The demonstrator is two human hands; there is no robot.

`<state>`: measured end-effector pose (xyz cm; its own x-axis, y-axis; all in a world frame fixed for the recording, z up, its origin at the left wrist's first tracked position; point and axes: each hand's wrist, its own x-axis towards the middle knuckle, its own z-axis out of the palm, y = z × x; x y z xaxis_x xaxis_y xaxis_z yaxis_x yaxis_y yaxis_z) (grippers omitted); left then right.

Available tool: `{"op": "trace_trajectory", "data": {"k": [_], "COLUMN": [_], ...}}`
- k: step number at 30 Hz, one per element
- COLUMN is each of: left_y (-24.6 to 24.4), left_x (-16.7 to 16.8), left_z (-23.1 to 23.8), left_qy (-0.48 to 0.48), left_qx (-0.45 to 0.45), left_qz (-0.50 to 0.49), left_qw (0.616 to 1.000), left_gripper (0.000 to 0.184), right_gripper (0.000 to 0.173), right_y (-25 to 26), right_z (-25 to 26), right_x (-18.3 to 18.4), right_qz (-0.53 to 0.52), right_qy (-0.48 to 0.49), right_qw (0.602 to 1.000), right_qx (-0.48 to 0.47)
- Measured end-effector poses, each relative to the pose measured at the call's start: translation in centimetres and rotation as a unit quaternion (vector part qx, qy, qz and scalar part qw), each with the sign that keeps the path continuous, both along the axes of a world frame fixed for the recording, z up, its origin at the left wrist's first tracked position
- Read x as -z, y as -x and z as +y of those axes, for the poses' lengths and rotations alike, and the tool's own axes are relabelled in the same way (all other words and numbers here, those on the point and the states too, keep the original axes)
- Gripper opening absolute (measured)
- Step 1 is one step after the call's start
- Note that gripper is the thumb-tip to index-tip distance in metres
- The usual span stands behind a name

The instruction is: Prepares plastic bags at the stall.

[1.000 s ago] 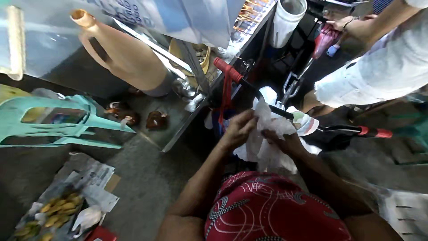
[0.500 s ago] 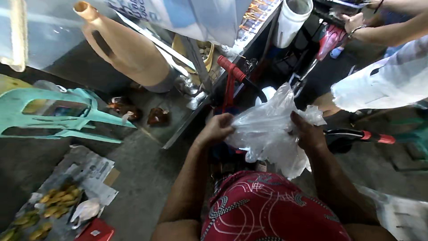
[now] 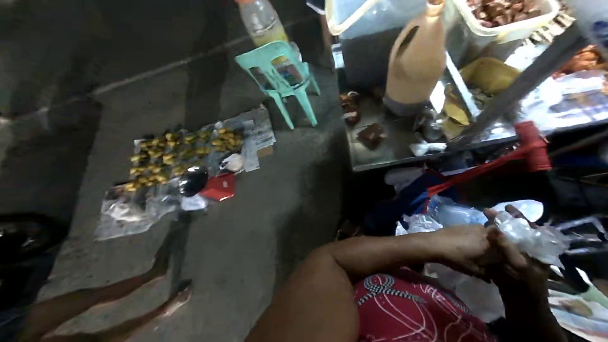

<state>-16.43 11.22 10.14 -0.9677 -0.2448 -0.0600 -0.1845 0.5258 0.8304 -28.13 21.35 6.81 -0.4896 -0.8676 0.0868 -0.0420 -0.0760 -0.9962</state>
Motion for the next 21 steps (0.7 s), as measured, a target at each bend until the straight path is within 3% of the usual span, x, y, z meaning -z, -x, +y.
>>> {"op": "trace_trajectory", "data": {"k": [2, 4, 7, 10, 13, 15, 18, 21], "left_y": [-0.6, -0.9, -0.5, 0.1, 0.4, 0.7, 1.7, 3.3], "left_x": [0.1, 1.2, 4.2, 6.0, 6.5, 6.5, 7.0, 8.0], "left_z": [0.5, 1.1, 1.3, 1.3, 1.0, 0.7, -1.4, -5.6], "left_qy": [0.005, -0.037, -0.186, -0.308, -0.275, -0.258, -0.239, -0.23], "left_qx": [-0.069, -0.123, -0.14, -0.075, 0.04, 0.102, 0.148, 0.078], "left_qz": [0.029, 0.109, 0.167, 0.055, -0.055, -0.088, -0.148, -0.181], "left_qw": [0.997, 0.986, 0.958, 0.947, 0.959, 0.957, 0.948, 0.953], "left_gripper": [0.091, 0.112, 0.123, 0.103, 0.063, 0.042, 0.042, 0.045], "right_gripper": [0.038, 0.037, 0.037, 0.035, 0.04, 0.047, 0.047, 0.044], "right_y": [-1.0, -1.6, -1.5, -0.7, 0.9, 2.7, 5.6, 7.6], "right_z": [-1.7, -2.6, -2.3, -0.5, 1.4, 2.8, 5.4, 7.7], "right_x": [-1.3, -2.9, -3.4, -1.3, 0.2, 0.6, 0.6, -0.8], "right_qz": [-0.103, -0.217, -0.308, -0.335, -0.395, -0.398, -0.299, -0.19], "right_qy": [-0.029, -0.015, 0.017, 0.015, -0.018, -0.014, 0.011, -0.007], "right_qw": [0.994, 0.974, 0.947, 0.935, 0.895, 0.896, 0.943, 0.966], "right_qx": [0.019, 0.066, 0.092, 0.115, 0.207, 0.193, 0.145, 0.172]}}
